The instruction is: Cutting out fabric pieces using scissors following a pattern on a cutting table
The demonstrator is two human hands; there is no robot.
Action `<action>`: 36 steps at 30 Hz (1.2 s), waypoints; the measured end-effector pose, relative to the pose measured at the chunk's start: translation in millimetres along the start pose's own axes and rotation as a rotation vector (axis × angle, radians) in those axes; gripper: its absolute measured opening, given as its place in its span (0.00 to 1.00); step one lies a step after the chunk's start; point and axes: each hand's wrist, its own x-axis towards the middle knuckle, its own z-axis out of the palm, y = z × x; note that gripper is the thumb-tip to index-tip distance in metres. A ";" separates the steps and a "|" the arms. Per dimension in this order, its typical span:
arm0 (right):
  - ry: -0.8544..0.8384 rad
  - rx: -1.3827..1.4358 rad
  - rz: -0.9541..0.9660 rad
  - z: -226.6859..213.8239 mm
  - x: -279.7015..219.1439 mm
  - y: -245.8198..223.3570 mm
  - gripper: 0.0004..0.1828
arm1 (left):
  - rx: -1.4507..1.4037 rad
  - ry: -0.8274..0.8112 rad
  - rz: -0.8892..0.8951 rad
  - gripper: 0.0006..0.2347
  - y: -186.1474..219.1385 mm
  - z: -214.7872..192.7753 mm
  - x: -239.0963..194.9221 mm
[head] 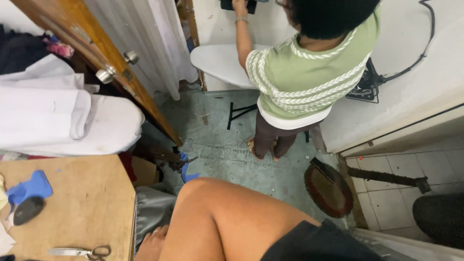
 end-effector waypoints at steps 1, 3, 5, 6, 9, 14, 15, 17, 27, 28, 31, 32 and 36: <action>0.013 0.005 0.009 -13.7 -10.5 6.6 0.26 | -0.030 -0.042 -0.028 0.22 -3.6 -3.1 -0.3; 0.034 0.002 0.015 -44.2 -22.1 17.2 0.26 | -0.054 -0.068 -0.064 0.25 -10.8 -4.1 9.5; 0.050 0.020 0.036 -61.3 -47.0 29.3 0.26 | -0.083 -0.118 -0.098 0.27 3.8 23.7 20.2; 0.060 0.038 0.051 -64.4 -57.2 34.4 0.26 | -0.315 -0.031 -0.115 0.26 13.5 47.6 27.2; 0.075 0.083 0.107 -67.9 -98.9 45.5 0.26 | -0.569 0.094 -0.096 0.21 30.0 77.5 29.5; -0.002 0.123 0.168 -55.3 -185.0 91.4 0.26 | -0.693 0.325 -0.016 0.06 63.9 76.5 1.6; -0.016 0.026 0.435 -45.7 -214.1 113.5 0.22 | -0.639 0.254 -0.018 0.08 75.5 55.3 -12.3; -0.032 -0.086 0.697 -30.3 -256.4 144.2 0.19 | -0.590 0.183 -0.020 0.10 84.1 24.1 -13.5; 0.186 0.143 1.014 116.5 -306.0 205.8 0.18 | -0.096 0.290 0.375 0.11 48.3 -79.7 10.4; 0.280 0.068 0.979 138.4 -302.9 216.7 0.23 | -0.171 0.332 0.357 0.11 42.3 -91.0 6.6; 0.269 0.098 1.128 183.0 -279.4 212.9 0.32 | -0.462 0.360 0.281 0.08 29.9 -90.9 -6.1; 0.275 0.106 1.136 212.7 -275.1 226.4 0.32 | -0.460 0.351 0.290 0.08 32.8 -96.9 -9.5; 0.126 -0.020 0.852 297.2 -256.9 239.0 0.13 | -0.620 0.261 0.553 0.10 40.9 -145.2 -29.0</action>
